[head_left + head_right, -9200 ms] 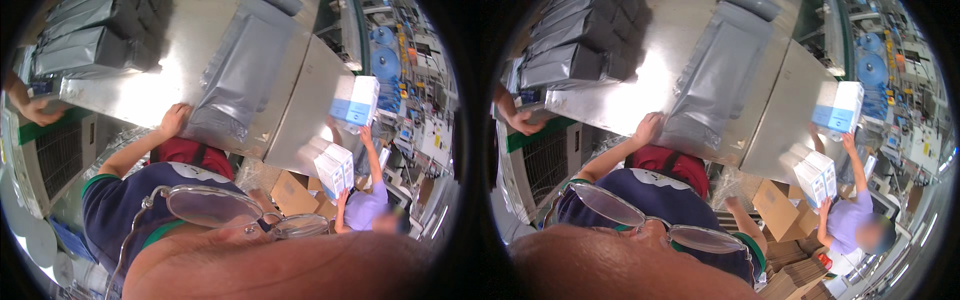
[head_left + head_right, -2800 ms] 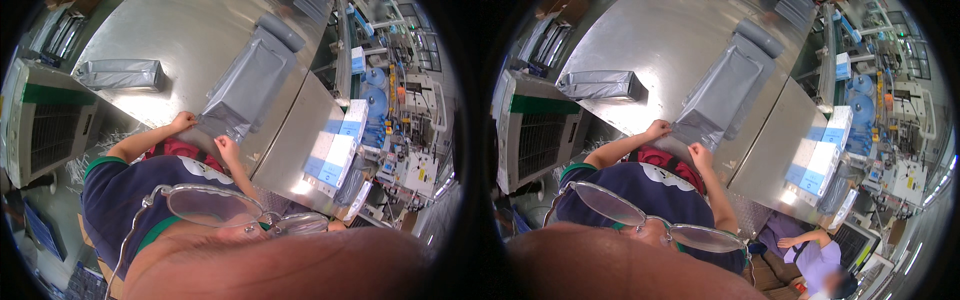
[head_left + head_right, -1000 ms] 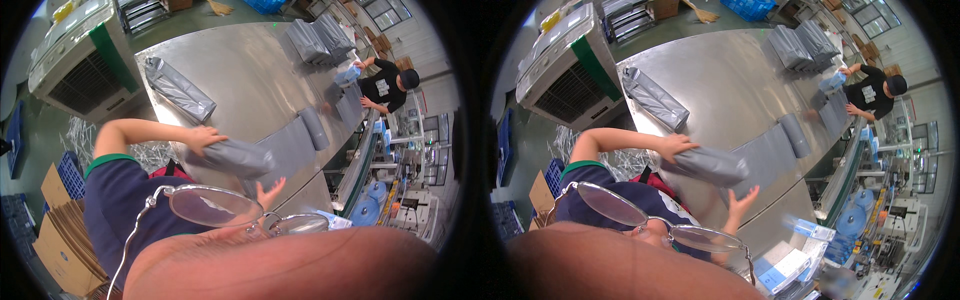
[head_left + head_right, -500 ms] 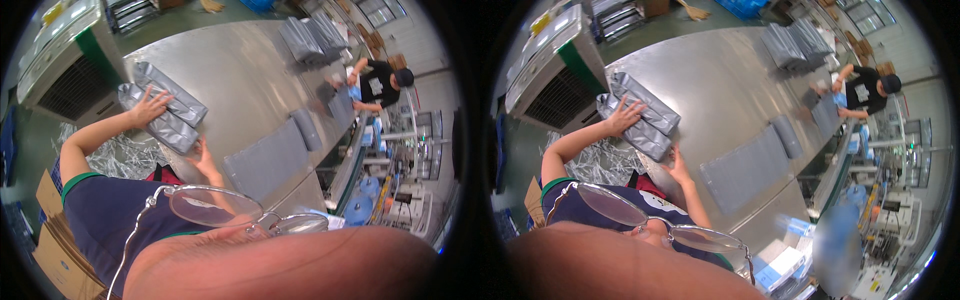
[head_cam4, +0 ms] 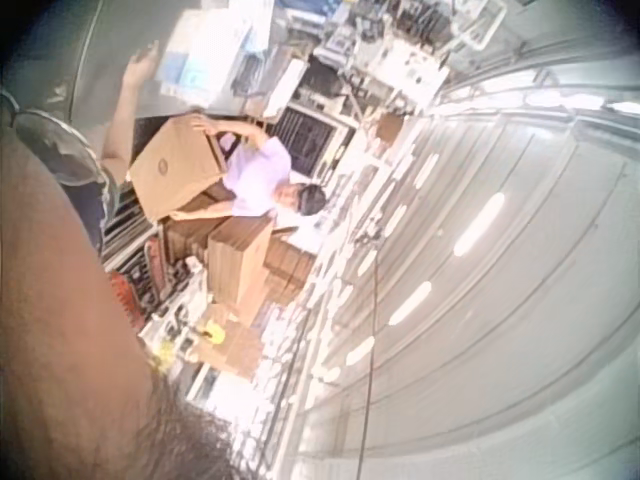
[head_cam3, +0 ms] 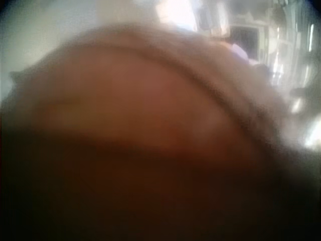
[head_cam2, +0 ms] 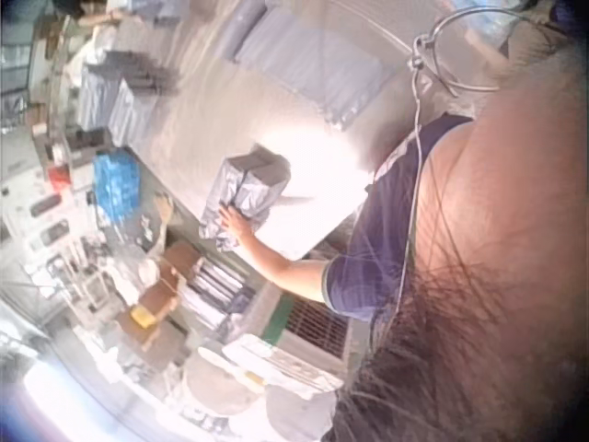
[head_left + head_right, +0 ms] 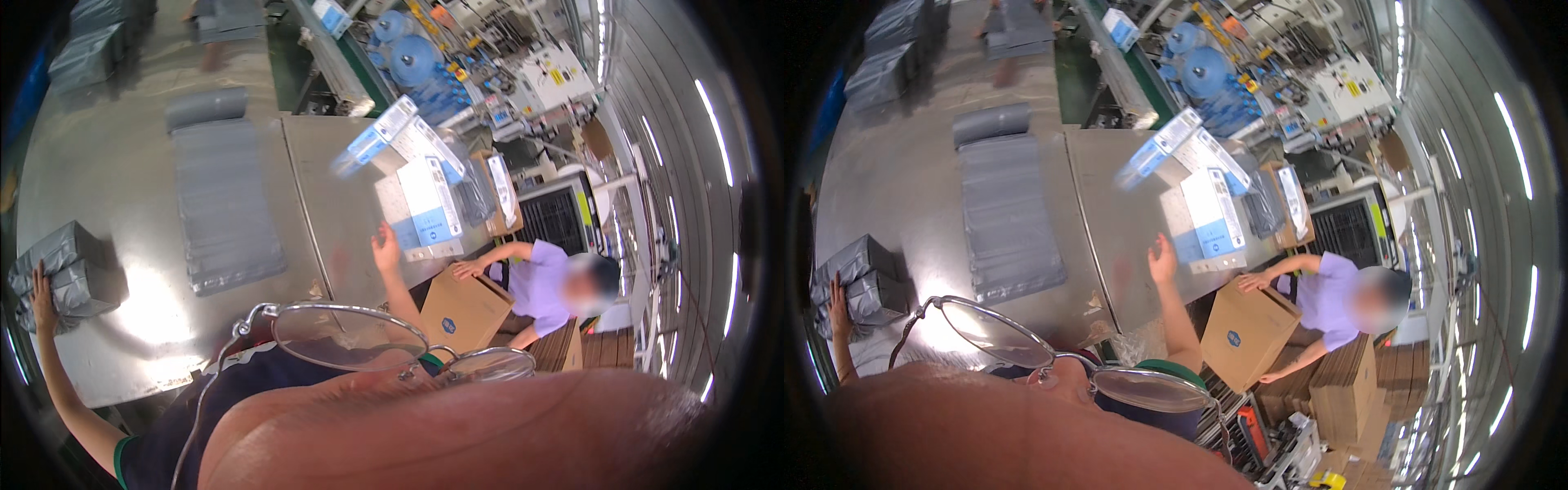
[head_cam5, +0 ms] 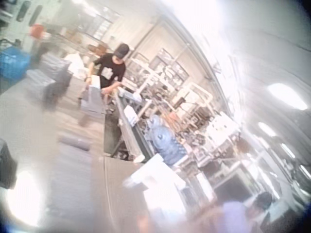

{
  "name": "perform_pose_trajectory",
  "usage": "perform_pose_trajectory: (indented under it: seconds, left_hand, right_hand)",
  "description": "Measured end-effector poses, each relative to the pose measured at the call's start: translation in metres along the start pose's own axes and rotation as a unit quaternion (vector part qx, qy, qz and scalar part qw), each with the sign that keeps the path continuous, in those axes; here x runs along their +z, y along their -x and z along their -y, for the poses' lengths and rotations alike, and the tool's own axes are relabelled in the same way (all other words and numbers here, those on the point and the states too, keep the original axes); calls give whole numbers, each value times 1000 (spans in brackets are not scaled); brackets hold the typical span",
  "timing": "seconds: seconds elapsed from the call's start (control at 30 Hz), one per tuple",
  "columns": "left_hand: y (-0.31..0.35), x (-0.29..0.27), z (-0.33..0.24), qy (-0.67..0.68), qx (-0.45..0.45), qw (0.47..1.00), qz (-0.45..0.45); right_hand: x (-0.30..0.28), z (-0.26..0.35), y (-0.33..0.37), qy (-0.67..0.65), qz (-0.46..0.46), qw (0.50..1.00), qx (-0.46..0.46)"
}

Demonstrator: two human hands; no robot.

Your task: The person places white items into grey shipping bags, seals the bags by hand, and stacks the completed packages onto a pile on a metal table.

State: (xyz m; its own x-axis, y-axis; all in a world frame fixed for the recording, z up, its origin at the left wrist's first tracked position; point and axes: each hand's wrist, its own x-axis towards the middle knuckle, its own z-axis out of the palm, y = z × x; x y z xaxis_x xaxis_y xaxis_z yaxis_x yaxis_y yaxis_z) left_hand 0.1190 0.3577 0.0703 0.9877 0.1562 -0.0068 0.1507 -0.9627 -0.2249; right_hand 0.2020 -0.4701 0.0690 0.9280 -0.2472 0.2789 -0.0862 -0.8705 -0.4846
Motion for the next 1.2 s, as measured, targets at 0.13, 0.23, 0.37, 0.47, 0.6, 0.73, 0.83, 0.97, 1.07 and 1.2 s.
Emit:
perform_pose_trajectory:
  seconds: [0.13, 0.23, 0.37, 0.47, 0.6, 0.73, 0.83, 0.97, 1.07, 1.2]
  left_hand:
    - [-32, 64, 46, -226, -122, 960, 115]
    - [-35, 68, 30, -306, -181, 919, 172]
    - [-19, 68, -20, -352, -137, 923, 71]
    - [11, -69, -148, 112, -107, 987, -46]
    - [6, -220, -249, 488, 57, 858, -150]
    - [26, -386, -302, 590, 385, 647, -292]
    - [34, -409, -302, 569, 450, 605, -328]
    - [36, -420, -298, 551, 500, 576, -338]
    - [45, -431, -287, 534, 506, 585, -340]
    - [29, -442, -272, 524, 544, 572, -319]
  right_hand:
    - [-56, -60, -52, 149, -103, 983, 14]
    - [-93, -109, -104, 250, -87, 949, 170]
    - [-98, -131, -142, 269, 73, 880, 384]
    - [-71, -137, -144, 281, 148, 877, 359]
    - [-68, -138, -143, 209, 159, 926, 272]
    - [-53, -132, -127, -22, 167, 973, 160]
    - [-56, -56, -97, -51, 127, 990, 39]
    - [-69, 65, -37, 8, 147, 982, -122]
    - [-40, 125, -4, 70, 115, 921, -364]
    - [-7, 166, 16, 7, 94, 843, -529]
